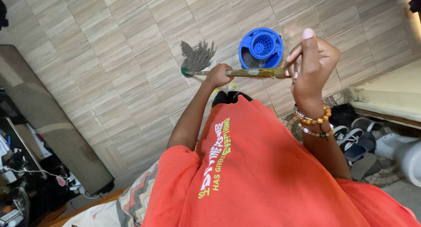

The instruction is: The person mops a tiled floor using a mop, moving across the room towards a bucket and then into an adjacent bathroom area.

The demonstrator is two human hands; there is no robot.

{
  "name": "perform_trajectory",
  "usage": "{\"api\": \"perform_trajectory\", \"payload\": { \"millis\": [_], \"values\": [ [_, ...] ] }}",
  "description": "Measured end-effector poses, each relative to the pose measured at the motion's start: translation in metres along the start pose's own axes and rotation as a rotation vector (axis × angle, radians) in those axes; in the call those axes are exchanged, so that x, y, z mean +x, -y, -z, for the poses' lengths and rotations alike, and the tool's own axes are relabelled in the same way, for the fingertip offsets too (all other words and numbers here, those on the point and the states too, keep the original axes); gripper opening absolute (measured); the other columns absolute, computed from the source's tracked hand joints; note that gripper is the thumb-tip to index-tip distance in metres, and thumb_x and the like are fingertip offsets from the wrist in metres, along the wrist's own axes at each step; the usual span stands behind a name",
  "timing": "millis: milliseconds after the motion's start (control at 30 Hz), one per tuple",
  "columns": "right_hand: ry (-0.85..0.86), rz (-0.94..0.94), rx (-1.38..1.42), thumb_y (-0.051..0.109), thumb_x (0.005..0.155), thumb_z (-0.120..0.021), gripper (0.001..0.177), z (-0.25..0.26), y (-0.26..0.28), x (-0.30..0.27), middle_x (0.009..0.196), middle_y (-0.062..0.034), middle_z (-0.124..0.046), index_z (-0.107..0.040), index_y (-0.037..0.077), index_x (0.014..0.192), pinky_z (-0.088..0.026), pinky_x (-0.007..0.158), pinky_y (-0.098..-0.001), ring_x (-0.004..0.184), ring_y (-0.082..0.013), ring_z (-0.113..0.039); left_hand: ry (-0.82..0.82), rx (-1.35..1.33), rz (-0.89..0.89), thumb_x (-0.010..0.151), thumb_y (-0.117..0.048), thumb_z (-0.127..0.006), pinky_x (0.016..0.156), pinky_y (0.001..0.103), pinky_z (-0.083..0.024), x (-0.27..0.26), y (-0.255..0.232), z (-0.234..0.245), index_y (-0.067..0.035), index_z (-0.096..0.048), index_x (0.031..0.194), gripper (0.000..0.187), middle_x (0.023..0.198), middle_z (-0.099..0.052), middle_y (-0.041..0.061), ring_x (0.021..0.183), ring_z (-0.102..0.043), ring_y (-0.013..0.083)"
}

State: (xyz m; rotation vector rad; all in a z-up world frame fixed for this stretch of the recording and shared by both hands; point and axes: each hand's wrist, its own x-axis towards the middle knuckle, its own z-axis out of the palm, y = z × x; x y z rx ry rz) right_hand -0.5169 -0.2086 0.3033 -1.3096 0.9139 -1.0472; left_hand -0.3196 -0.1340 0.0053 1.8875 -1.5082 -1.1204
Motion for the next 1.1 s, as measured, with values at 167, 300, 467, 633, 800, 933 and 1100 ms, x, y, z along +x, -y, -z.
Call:
{"api": "perform_trajectory", "payload": {
  "millis": [167, 300, 467, 633, 800, 933, 1100],
  "values": [
    [0.055, -0.031, 0.053, 0.027, 0.117, -0.053, 0.057, -0.012, -0.022, 0.000, 0.052, -0.0035, -0.042, -0.054, -0.002, 0.068, -0.030, 0.043, -0.0270, 0.041, -0.0099, -0.036, 0.032, 0.049, 0.115, 0.075, -0.021, -0.067, 0.070, 0.048, -0.051, -0.013, 0.023, 0.008, -0.008, -0.074, 0.077, 0.015, 0.075, -0.070, 0.020, 0.076, -0.067, 0.0404],
    [0.047, -0.086, 0.018, 0.027, 0.116, -0.052, 0.055, -0.017, -0.042, 0.003, 0.051, -0.0023, -0.043, -0.054, 0.000, 0.068, -0.031, 0.041, -0.0262, 0.039, -0.0090, -0.037, -0.070, 0.014, 0.095, 0.075, -0.022, -0.067, 0.070, 0.050, -0.050, -0.023, 0.045, 0.005, -0.010, -0.074, 0.078, 0.015, 0.077, -0.069, 0.020, 0.078, -0.065, 0.0427],
    [0.101, -0.152, 0.043, 0.027, 0.115, -0.052, 0.053, -0.026, -0.063, 0.005, 0.051, -0.0018, -0.045, -0.054, 0.002, 0.068, -0.031, 0.039, -0.0259, 0.038, -0.0087, -0.037, -0.096, -0.007, 0.235, 0.079, -0.021, -0.065, 0.072, 0.050, -0.050, -0.036, 0.070, -0.004, -0.006, -0.070, 0.076, 0.017, 0.078, -0.069, 0.022, 0.079, -0.065, 0.0442],
    [0.192, -0.156, 0.034, 0.026, 0.115, -0.051, 0.053, -0.035, -0.073, 0.016, 0.051, -0.0011, -0.044, -0.053, 0.003, 0.067, -0.032, 0.040, -0.0257, 0.038, -0.0082, -0.038, -0.306, -0.081, 0.248, 0.079, -0.020, -0.066, 0.073, 0.050, -0.052, -0.049, 0.082, -0.021, -0.007, -0.072, 0.077, 0.014, 0.079, -0.069, 0.022, 0.079, -0.065, 0.0447],
    [0.297, -0.157, 0.061, 0.025, 0.115, -0.053, 0.053, -0.038, -0.071, 0.035, 0.050, -0.0004, -0.041, -0.054, 0.002, 0.067, -0.028, 0.039, -0.0260, 0.038, -0.0091, -0.037, -0.520, -0.069, 0.274, 0.077, -0.020, -0.071, 0.070, 0.050, -0.052, -0.053, 0.072, -0.039, -0.004, -0.069, 0.075, 0.016, 0.074, -0.067, 0.024, 0.075, -0.064, 0.0459],
    [0.382, -0.246, 0.162, 0.027, 0.113, -0.054, 0.052, -0.026, -0.046, 0.053, 0.047, 0.0007, -0.037, -0.053, 0.003, 0.066, -0.027, 0.036, -0.0270, 0.035, -0.0088, -0.032, -0.657, -0.094, 0.298, 0.079, -0.019, -0.071, 0.066, 0.051, -0.051, -0.046, 0.042, -0.060, -0.004, -0.068, 0.071, 0.017, 0.071, -0.064, 0.025, 0.071, -0.063, 0.0470],
    [0.466, -0.243, 0.169, 0.028, 0.113, -0.054, 0.052, -0.002, -0.006, 0.073, 0.047, -0.0002, -0.036, -0.052, 0.002, 0.068, -0.023, 0.036, -0.0265, 0.035, -0.0081, -0.028, -0.818, -0.122, 0.265, 0.074, -0.013, -0.069, 0.063, 0.052, -0.050, -0.015, -0.005, -0.083, -0.004, -0.065, 0.066, 0.013, 0.066, -0.063, 0.023, 0.066, -0.061, 0.0461]
  ]
}}
